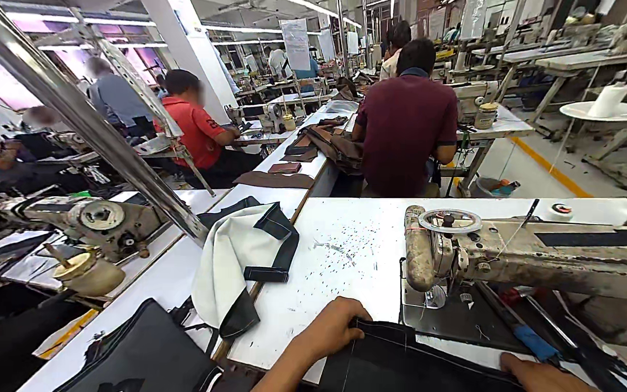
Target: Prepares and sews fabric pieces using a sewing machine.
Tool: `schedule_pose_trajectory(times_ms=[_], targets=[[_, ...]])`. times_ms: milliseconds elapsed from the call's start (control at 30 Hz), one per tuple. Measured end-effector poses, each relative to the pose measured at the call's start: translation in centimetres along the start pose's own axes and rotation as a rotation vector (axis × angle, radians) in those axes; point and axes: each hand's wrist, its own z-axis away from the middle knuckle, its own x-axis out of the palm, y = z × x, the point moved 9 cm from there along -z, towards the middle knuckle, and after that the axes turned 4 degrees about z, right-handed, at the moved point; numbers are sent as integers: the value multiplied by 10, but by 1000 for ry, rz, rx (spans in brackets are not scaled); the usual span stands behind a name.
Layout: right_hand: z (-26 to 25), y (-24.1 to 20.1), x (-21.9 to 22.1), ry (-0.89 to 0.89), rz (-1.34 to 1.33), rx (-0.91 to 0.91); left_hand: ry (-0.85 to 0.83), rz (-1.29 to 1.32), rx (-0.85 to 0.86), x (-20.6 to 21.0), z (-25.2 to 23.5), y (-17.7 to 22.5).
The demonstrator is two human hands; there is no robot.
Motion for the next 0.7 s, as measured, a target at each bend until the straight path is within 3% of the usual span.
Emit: schedule_pose_trajectory(times_ms=[167,267,700], targets=[[-68,-65,5,12,-321,-200,-110,-29,-81,4,-6,1],[-101,-87,17,64,-418,-157,-101,-15,-79,4,-3,0],[-91,-105,13,221,-261,-126,-191,-132,-84,-12,3,-4]])
